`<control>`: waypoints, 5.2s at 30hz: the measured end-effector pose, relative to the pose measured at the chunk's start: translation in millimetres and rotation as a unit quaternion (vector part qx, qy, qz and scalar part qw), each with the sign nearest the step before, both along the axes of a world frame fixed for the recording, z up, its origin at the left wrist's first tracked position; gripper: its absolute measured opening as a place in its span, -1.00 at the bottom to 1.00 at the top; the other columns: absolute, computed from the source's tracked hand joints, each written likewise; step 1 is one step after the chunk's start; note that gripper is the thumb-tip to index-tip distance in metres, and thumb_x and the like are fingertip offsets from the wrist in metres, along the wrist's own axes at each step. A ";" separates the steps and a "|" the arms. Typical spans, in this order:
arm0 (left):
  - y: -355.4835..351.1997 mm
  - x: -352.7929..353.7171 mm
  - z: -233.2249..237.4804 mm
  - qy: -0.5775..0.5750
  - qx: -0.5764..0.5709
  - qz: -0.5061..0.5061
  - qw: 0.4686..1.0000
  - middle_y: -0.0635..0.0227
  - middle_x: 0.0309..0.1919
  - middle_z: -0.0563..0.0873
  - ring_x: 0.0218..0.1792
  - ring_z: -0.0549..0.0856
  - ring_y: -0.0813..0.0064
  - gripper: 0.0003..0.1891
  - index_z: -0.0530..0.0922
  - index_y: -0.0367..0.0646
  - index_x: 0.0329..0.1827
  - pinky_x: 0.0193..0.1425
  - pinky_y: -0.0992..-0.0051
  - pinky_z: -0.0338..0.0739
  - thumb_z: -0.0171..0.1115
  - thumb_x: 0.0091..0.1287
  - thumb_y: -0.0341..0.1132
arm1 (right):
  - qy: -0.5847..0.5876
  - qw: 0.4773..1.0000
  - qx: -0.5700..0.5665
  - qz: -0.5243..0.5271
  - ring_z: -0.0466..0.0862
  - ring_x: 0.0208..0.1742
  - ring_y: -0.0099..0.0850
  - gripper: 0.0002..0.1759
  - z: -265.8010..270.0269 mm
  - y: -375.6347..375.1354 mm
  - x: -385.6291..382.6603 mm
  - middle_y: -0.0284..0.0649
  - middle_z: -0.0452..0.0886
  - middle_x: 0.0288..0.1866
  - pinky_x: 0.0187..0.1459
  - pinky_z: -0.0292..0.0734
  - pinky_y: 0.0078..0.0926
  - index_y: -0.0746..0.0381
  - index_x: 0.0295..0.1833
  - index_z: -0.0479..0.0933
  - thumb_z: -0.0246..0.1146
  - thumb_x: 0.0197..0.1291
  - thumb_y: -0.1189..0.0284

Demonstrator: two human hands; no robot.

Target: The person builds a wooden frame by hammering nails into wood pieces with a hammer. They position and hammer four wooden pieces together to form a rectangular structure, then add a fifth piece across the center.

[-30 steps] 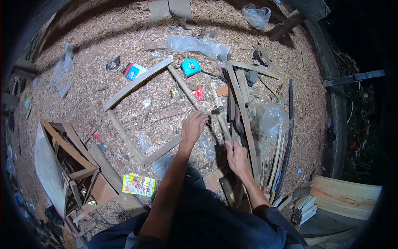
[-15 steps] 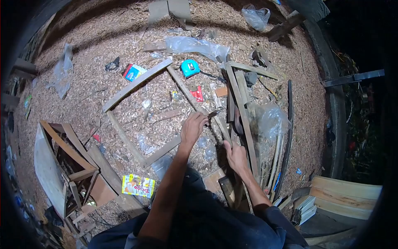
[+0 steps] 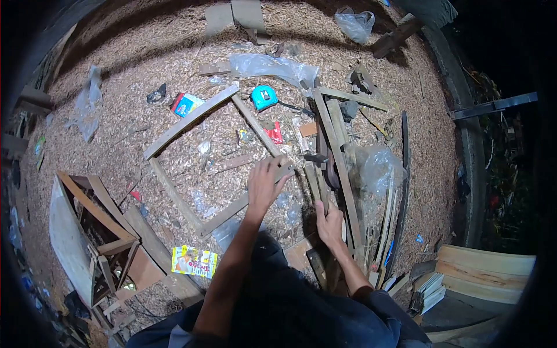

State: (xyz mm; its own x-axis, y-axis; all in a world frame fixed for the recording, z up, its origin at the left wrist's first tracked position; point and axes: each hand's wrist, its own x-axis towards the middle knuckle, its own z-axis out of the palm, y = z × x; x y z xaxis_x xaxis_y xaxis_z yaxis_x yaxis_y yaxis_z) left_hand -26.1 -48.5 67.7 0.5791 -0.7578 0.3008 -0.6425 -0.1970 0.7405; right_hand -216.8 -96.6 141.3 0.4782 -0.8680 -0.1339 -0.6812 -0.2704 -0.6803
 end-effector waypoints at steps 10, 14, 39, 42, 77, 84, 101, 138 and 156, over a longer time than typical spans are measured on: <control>77.2 -1.0 -2.7 0.009 0.214 0.037 0.976 0.24 -0.17 0.70 -0.22 0.71 0.11 -0.54 0.56 0.06 0.22 -0.12 0.16 0.58 0.27 0.30 -0.01 | -0.040 0.996 0.014 -0.076 0.52 -0.47 -0.39 -0.72 -43.7 -1.4 31.5 -0.19 0.52 -0.51 -0.35 0.46 -0.36 0.35 -0.23 0.48 0.33 0.21 0.34; 71.7 -7.0 37.5 0.082 0.151 0.020 0.985 0.15 -0.21 0.70 -0.20 0.70 0.06 -0.51 0.55 0.03 0.27 -0.12 0.18 0.58 0.30 0.30 -0.06 | -0.121 0.988 0.029 -0.091 0.49 -0.43 -0.34 -0.69 -64.8 -10.8 54.4 -0.24 0.45 -0.45 -0.29 0.46 -0.36 0.35 -0.23 0.41 0.39 0.14 0.41; 100.6 14.7 1.1 0.133 0.157 0.226 0.952 0.12 -0.16 0.68 -0.12 0.68 0.06 -0.56 0.61 -0.08 0.20 -0.04 0.21 0.54 0.31 0.31 -0.11 | -0.095 0.988 -0.007 0.121 0.64 -0.15 -0.02 -0.46 -105.0 -91.4 245.0 0.00 0.63 -0.20 -0.07 0.51 -0.15 0.38 -0.08 0.47 0.54 -0.04 0.27; 115.8 16.2 -17.6 0.099 0.124 0.248 0.956 0.06 -0.21 0.66 -0.18 0.66 0.01 -0.58 0.61 -0.13 0.18 -0.05 0.19 0.53 0.33 0.29 -0.18 | -0.102 0.976 -0.119 0.150 0.62 -0.13 0.03 -0.50 -99.8 -89.9 227.0 0.05 0.60 -0.18 -0.07 0.47 -0.09 0.40 -0.03 0.47 0.43 0.12 0.22; 75.6 49.7 -53.0 -0.066 0.215 0.139 0.964 0.19 -0.16 0.59 -0.05 0.53 0.17 -0.74 0.53 -0.17 -0.03 0.07 0.22 0.38 0.14 0.34 -0.20 | 0.097 0.981 0.056 0.157 0.61 -0.31 0.29 -0.70 -11.8 21.1 101.1 0.25 0.60 -0.44 -0.32 0.45 0.14 0.22 0.03 0.38 0.08 0.43 0.21; 41.6 68.6 -22.9 -0.018 0.194 0.295 0.935 0.18 -0.12 0.49 0.03 0.46 0.16 -0.73 0.48 -0.14 -0.06 0.10 0.21 0.29 0.16 0.24 -0.23 | 0.093 0.983 0.074 0.142 0.60 -0.33 0.28 -0.69 -4.7 11.8 105.8 0.26 0.57 -0.48 -0.33 0.43 0.13 0.23 0.05 0.39 0.08 0.44 0.21; 12.1 80.1 -57.5 -0.077 0.238 0.387 0.888 0.15 -0.03 0.50 0.10 0.46 0.15 -0.76 0.49 -0.14 -0.06 0.23 0.18 0.29 0.12 0.24 -0.28 | 0.110 0.978 0.001 0.180 0.60 -0.40 0.26 -0.68 -8.4 0.5 101.0 0.24 0.58 -0.49 -0.40 0.43 0.13 0.27 -0.04 0.42 0.12 0.42 0.20; 2.8 74.4 -58.0 -0.101 0.189 0.435 0.875 0.19 -0.04 0.50 0.11 0.47 0.16 -0.77 0.50 -0.10 -0.04 0.21 0.18 0.30 0.10 0.25 -0.38 | 0.168 0.949 0.034 0.266 0.57 -0.52 0.23 -0.68 -12.9 -18.2 106.6 0.18 0.51 -0.62 -0.50 0.39 0.11 0.31 -0.14 0.37 0.12 0.43 0.23; 4.0 71.2 -54.1 -0.061 0.176 0.413 0.891 0.21 0.04 0.49 0.15 0.44 0.17 -0.73 0.50 -0.07 0.05 0.23 0.19 0.25 0.09 0.29 -0.34 | 0.061 0.985 -0.004 0.161 0.58 -0.54 0.18 -0.70 -16.8 -12.5 95.4 0.15 0.53 -0.60 -0.51 0.38 0.03 0.30 -0.15 0.40 0.14 0.42 0.24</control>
